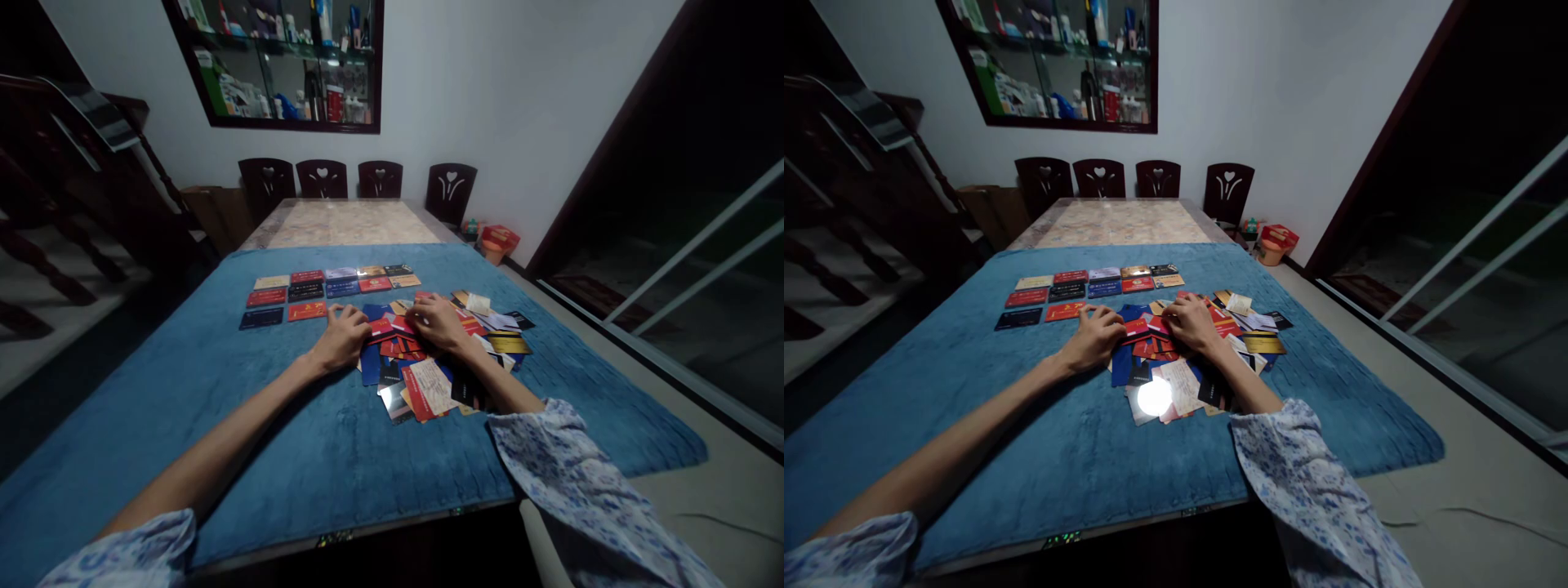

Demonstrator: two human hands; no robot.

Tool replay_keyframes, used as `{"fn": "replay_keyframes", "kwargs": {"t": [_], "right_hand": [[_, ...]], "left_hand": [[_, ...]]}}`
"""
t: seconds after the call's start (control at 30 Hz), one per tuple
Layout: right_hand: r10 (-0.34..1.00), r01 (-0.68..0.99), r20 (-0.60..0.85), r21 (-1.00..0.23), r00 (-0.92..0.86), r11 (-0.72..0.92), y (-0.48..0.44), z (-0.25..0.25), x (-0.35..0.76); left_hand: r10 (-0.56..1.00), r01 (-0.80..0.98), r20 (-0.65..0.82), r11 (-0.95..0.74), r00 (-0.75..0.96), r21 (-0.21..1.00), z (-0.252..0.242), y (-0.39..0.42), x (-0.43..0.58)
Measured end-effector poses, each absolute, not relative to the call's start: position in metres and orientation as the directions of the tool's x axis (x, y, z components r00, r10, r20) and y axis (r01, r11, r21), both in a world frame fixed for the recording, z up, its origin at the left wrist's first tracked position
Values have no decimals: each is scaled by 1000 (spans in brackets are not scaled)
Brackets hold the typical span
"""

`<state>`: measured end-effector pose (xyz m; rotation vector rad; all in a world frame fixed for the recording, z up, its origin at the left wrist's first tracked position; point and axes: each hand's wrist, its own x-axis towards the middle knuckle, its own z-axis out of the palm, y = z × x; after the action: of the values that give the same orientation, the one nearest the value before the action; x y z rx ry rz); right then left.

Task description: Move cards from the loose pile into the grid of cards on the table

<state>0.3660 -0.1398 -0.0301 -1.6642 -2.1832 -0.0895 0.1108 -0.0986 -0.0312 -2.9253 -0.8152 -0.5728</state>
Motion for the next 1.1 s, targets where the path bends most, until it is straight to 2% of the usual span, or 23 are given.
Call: {"fn": "replay_keyframes", "kwargs": {"t": [0.3, 0.67, 1.1], "right_hand": [[934, 958, 303, -154, -187, 242, -144, -27, 369], [839, 865, 340, -122, -425, 487, -144, -34, 358], [767, 799, 374, -102, -521, 593, -145, -40, 337]], "left_hand": [[491, 499, 361, -863, 793, 77, -25, -92, 138], [535, 546, 322, -835, 781, 65, -25, -95, 117], [496, 481, 290, -868, 818, 125, -26, -103, 91]]}}
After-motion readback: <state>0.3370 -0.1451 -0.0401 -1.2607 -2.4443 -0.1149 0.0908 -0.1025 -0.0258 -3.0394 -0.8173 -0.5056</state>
